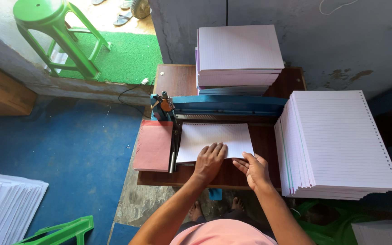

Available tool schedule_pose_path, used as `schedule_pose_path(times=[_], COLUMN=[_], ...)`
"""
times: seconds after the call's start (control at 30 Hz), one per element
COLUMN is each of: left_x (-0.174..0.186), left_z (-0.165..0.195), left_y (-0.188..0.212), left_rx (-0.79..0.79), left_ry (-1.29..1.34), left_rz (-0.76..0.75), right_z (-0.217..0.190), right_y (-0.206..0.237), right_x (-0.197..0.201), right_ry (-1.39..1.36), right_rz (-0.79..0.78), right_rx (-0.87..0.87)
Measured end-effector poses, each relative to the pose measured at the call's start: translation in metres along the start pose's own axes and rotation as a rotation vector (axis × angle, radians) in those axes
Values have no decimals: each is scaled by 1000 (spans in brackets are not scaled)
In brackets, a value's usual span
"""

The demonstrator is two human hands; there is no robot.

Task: The person places lined paper sheets into a binding machine, then inserts a printed cover sheet and closes the notebook. The person repeats this process for multiple notebooks, stacking finished units on the table.

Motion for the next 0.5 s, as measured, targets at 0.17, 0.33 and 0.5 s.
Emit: schedule_pose_path(times=[0.17, 0.33, 0.5], left_x=[36, 110, 188], left_z=[-3, -14, -26], left_y=[-13, -32, -45], left_rx=[-4, 131, 195], left_ry=[125, 385, 716], left_rz=[111, 112, 202], right_z=[-39, -72, -91], right_y=[19, 26, 5], right_x=[-26, -43, -58], right_ry=[100, 125, 275], right_rz=[-135, -220, -249], right_rx=[121, 268, 334])
Point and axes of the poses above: each hand's wrist, its own y-axis away from the middle knuckle, its own x-axis out of the back of the hand, z = x × y, the point moved 7 cm from there along -y, towards the middle knuckle, and after that the axes turned 8 degrees about x, right-handed, at the moved point
